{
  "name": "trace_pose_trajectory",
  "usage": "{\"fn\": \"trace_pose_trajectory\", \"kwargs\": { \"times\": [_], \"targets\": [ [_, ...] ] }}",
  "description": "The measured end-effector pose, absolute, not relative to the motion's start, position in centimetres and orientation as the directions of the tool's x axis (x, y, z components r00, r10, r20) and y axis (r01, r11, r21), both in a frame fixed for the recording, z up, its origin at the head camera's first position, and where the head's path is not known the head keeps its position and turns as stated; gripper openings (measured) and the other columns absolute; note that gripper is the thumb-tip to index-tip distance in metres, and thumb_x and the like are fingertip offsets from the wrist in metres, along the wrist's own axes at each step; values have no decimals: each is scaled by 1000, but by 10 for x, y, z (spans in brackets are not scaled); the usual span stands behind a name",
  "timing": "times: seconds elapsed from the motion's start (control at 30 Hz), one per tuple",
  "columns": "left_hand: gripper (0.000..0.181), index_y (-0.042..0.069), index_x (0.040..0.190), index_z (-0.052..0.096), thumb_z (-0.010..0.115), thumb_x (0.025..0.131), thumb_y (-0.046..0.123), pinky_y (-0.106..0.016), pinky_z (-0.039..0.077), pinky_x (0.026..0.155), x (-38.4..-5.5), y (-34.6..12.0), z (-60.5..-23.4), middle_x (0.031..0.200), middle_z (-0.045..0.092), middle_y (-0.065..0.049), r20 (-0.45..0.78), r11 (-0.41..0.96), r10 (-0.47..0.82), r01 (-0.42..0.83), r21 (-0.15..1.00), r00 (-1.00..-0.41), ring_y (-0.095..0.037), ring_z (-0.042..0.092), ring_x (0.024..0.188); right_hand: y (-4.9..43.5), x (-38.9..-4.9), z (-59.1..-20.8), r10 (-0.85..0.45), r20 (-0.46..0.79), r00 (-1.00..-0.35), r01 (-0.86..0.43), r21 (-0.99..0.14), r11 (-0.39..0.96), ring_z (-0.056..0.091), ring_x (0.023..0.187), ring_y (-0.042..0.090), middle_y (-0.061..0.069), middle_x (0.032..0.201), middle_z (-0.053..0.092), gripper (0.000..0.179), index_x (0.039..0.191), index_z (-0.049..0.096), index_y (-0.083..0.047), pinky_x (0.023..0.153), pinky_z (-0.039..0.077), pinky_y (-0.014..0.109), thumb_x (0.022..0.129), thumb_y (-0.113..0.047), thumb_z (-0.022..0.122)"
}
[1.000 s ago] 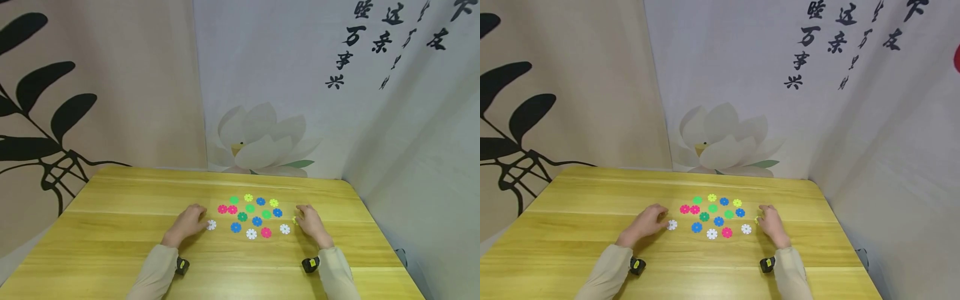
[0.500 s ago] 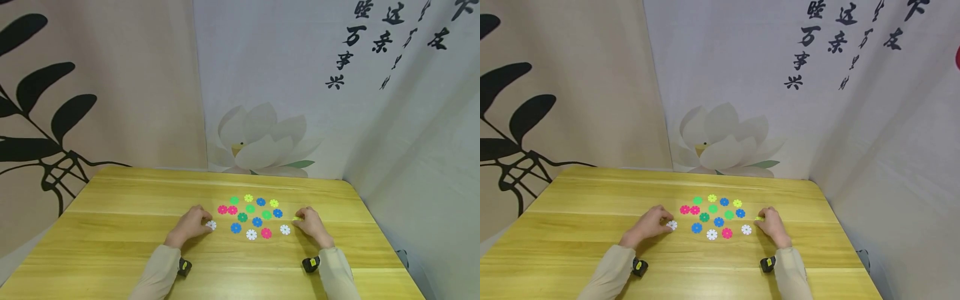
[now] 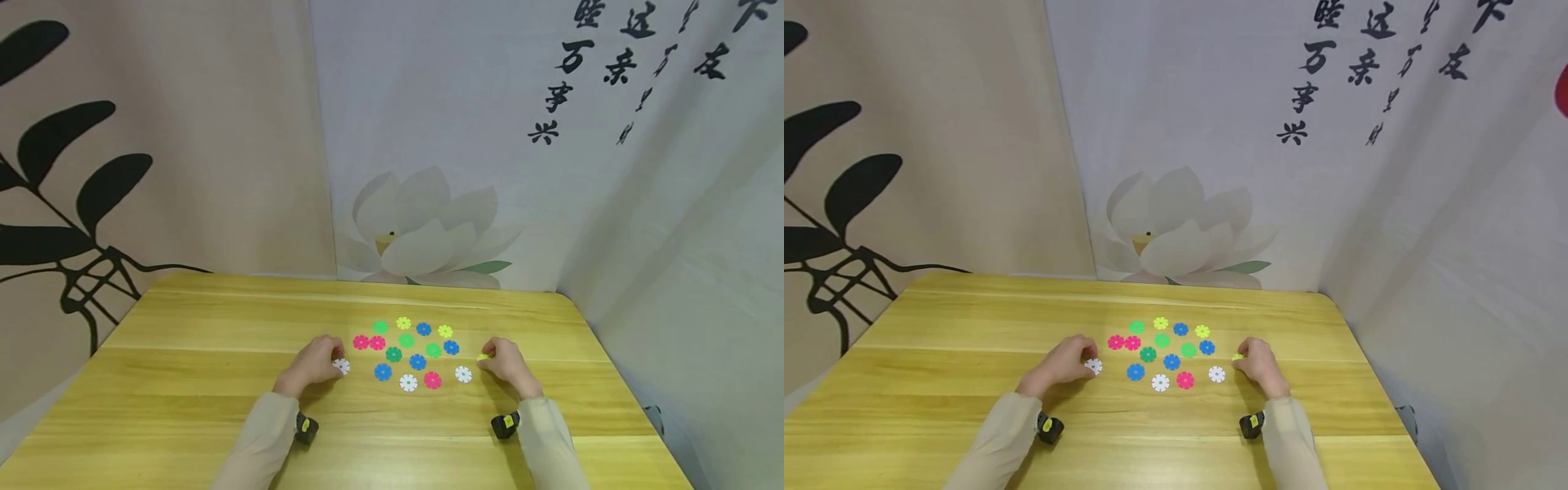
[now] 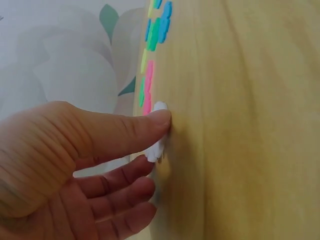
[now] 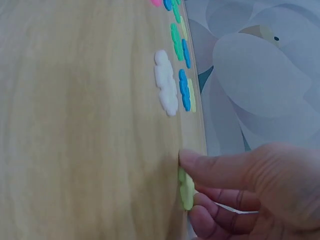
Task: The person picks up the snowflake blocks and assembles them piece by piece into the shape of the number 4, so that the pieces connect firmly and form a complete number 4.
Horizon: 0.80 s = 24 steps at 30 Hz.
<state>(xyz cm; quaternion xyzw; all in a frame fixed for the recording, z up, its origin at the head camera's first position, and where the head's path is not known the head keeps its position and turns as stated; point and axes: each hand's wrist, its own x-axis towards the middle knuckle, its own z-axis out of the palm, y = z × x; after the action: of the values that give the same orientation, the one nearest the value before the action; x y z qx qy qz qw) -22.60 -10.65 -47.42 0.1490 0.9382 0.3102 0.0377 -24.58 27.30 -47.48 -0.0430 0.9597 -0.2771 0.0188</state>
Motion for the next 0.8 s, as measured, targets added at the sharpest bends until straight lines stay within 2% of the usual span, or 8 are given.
{"fn": "trace_pose_trajectory", "kwargs": {
  "times": [0.23, 0.4, 0.57, 0.8],
  "targets": [
    [31, 8, 78, 54, 78, 64, -7, -27, 41, 59, -228, -108, -475, 70, 51, -3, 46, 698, 340, 285, 657, -939, -15, 45, 67, 273, -246, -476, 3, -72, -997, 43, -568, 822, 51, 68, 20, 9, 78, 57, 23, 87, 61, 3, 59, 46, 31, 74, -7, 78],
    [28, 7, 78, 55, 73, 67, -12, -24, 43, 58, -228, -110, -476, 70, 52, -3, 83, 644, 381, 328, 691, -921, -14, 46, 67, 275, -244, -477, 1, -28, -1000, 17, -581, 814, 49, 65, 19, 7, 73, 55, 20, 82, 60, 1, 56, 42, 28, 74, -5, 77],
    [22, 7, 76, 58, 67, 71, -13, -21, 44, 57, -227, -113, -477, 70, 52, -1, 108, 608, 396, 349, 713, -912, -13, 48, 68, 276, -239, -475, -23, 26, -999, -34, -585, 810, 51, 67, 18, 6, 71, 56, 12, 79, 60, 1, 58, 44, 28, 76, 1, 72],
    [16, 1, 77, 60, 67, 71, -13, -21, 46, 58, -226, -118, -479, 70, 55, -2, 189, 558, 402, 404, 725, -896, -13, 50, 67, 274, -229, -469, -39, 29, -999, -48, -598, 800, 52, 67, 17, 5, 72, 57, 7, 81, 61, 2, 58, 45, 27, 78, 4, 68]
  ]
}}
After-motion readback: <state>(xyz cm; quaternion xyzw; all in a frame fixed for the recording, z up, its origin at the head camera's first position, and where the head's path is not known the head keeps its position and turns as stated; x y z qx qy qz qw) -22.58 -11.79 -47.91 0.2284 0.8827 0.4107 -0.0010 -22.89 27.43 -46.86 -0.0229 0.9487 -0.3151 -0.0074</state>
